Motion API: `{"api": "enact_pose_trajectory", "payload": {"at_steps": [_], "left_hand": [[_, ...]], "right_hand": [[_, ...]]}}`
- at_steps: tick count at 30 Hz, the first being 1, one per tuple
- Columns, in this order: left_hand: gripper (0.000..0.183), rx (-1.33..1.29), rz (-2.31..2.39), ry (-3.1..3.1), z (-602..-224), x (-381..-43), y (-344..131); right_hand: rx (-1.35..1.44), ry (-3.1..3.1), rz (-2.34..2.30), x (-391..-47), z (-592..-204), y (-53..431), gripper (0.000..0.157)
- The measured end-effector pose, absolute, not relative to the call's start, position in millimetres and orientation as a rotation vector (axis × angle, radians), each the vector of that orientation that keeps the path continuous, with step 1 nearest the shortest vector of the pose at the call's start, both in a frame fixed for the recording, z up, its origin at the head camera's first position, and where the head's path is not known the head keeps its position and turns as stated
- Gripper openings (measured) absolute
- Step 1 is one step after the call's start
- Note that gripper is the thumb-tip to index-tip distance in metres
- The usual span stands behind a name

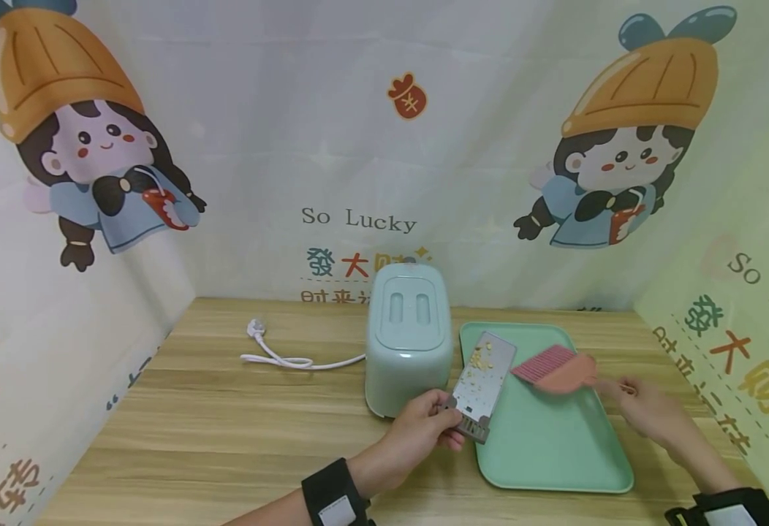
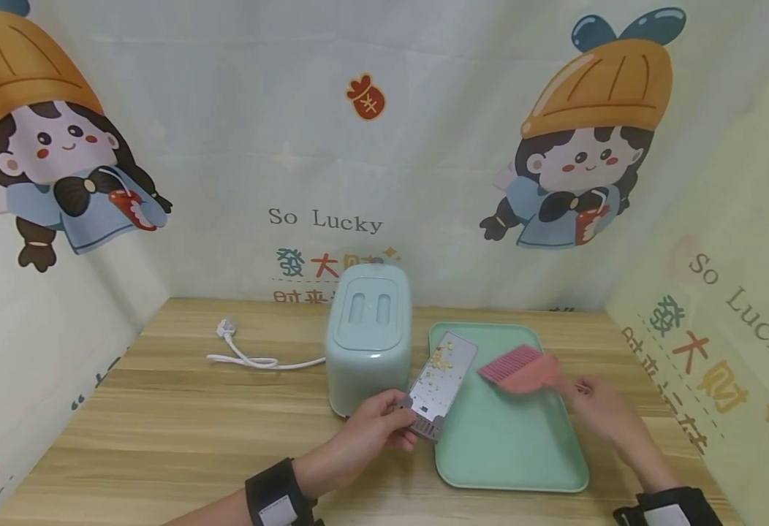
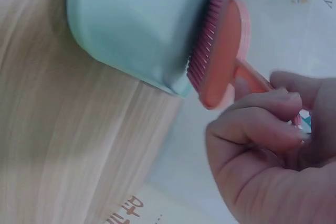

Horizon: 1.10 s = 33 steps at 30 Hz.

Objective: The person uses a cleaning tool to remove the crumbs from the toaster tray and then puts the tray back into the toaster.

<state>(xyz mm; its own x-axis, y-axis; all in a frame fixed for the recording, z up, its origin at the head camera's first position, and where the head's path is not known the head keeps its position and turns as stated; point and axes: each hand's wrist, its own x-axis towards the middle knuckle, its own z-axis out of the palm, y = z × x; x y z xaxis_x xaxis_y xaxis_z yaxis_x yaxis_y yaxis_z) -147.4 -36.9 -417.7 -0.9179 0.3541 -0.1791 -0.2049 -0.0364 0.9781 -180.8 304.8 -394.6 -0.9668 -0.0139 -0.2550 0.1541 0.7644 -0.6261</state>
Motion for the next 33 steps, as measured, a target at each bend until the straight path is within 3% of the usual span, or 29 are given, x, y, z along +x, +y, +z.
{"api": "enact_pose_trajectory", "payload": {"at_steps": [7, 17, 26, 33], "left_hand": [[0.018, 0.151, 2.008, 1.878, -419.2, -147.1, -37.6], [0.021, 0.142, 2.003, 1.855, -420.1, -146.9, -38.7], [0.020, 0.123, 1.951, 1.886, -421.2, -148.7, -36.9], [0.016, 0.193, 1.939, 1.913, -427.9, -149.9, -35.3]], "right_hand": [[0.177, 2.914, -1.209, -184.6, -391.5, 304.9, 0.049], [0.047, 3.286, -1.147, -179.9, -381.4, 300.1, 0.051], [-0.216, 3.460, -1.118, -179.6, -365.1, 294.9, 0.040], [-0.178, 3.376, -1.217, -175.6, -349.9, 289.7, 0.043]]}}
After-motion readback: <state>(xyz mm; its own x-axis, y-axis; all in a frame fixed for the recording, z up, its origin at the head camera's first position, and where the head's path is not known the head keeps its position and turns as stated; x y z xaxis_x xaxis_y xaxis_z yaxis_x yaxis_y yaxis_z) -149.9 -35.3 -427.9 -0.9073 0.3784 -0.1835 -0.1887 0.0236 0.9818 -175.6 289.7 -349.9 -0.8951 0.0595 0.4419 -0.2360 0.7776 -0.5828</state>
